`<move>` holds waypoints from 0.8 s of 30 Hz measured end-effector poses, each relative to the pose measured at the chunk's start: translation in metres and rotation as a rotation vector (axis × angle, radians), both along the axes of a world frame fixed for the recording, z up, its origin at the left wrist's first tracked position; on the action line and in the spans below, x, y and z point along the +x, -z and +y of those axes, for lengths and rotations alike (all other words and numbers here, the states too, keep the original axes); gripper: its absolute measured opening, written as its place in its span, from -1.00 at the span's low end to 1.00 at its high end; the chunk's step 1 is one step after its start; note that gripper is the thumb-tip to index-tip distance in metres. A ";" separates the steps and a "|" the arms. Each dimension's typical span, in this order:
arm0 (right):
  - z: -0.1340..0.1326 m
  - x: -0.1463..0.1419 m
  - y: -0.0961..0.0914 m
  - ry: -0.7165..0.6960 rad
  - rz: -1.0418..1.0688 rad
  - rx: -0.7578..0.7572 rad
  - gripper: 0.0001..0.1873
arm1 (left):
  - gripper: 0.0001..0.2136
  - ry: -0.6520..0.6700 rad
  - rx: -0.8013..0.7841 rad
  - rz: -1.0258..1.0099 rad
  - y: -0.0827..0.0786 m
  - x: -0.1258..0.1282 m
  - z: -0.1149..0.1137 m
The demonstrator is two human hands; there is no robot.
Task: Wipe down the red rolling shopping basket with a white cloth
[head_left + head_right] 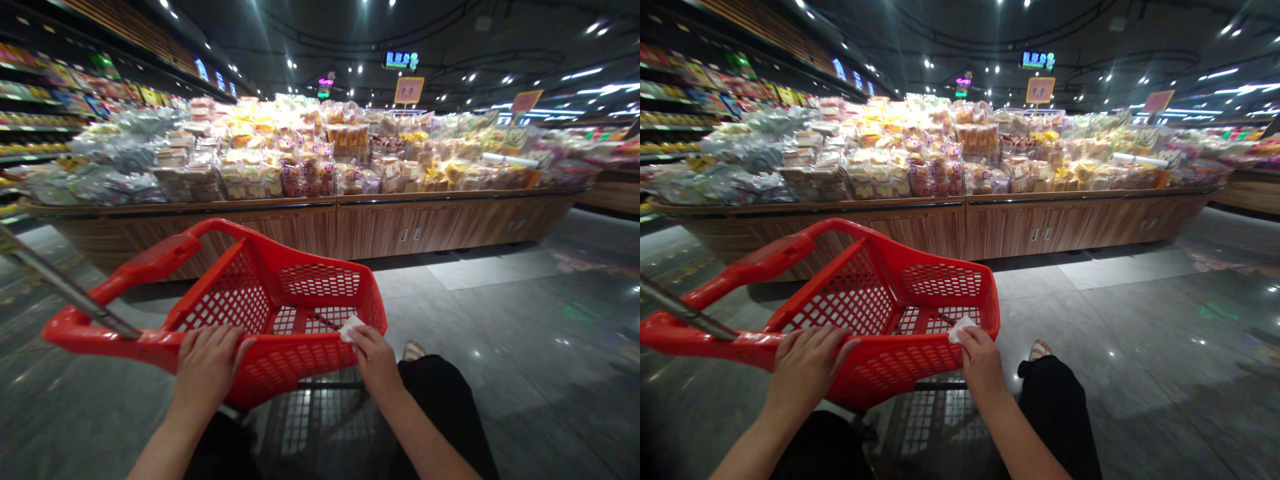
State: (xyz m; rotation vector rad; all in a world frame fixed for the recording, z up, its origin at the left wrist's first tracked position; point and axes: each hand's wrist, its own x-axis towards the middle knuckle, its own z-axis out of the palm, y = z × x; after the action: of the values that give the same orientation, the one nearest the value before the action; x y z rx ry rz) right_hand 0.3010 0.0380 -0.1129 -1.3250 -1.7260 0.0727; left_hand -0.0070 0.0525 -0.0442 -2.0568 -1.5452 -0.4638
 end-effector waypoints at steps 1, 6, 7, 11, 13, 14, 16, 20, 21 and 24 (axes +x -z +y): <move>0.000 -0.003 0.001 -0.025 -0.014 0.013 -0.60 | -0.75 0.005 0.003 0.003 0.000 -0.002 0.000; 0.002 0.028 0.004 -0.006 -0.090 -0.052 -0.58 | -0.75 0.050 0.021 -0.025 -0.002 -0.015 0.004; 0.002 0.038 0.005 0.008 -0.098 -0.074 -0.59 | -0.75 0.052 0.014 -0.033 -0.003 -0.019 0.005; 0.003 0.055 0.010 -0.005 -0.092 -0.079 -0.61 | -0.76 0.044 0.002 -0.035 -0.006 -0.025 0.009; 0.002 0.050 0.014 -0.037 -0.074 -0.050 -0.60 | -0.76 0.023 0.027 -0.046 -0.007 -0.017 0.008; 0.000 0.046 0.016 -0.050 -0.062 -0.036 -0.60 | -0.75 0.026 0.033 -0.059 -0.007 -0.008 0.007; -0.003 0.036 0.018 -0.075 -0.032 -0.017 -0.60 | -0.72 0.101 0.010 -0.107 -0.002 0.018 0.002; -0.018 0.017 0.014 -0.133 0.011 -0.016 -0.58 | -0.73 0.336 -0.144 -0.208 0.016 0.088 -0.011; -0.023 0.013 0.013 -0.149 0.012 -0.021 -0.57 | -0.74 0.356 -0.174 -0.224 0.021 0.102 -0.013; -0.030 0.007 0.011 -0.222 -0.007 -0.020 -0.56 | -0.84 0.307 -0.245 -0.258 0.032 0.127 -0.018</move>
State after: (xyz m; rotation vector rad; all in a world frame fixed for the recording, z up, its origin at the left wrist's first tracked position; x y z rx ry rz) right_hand 0.3082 0.0083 -0.1239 -1.1448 -1.8769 0.2128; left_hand 0.1199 0.0342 -0.0759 -2.5245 -1.4922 -0.7079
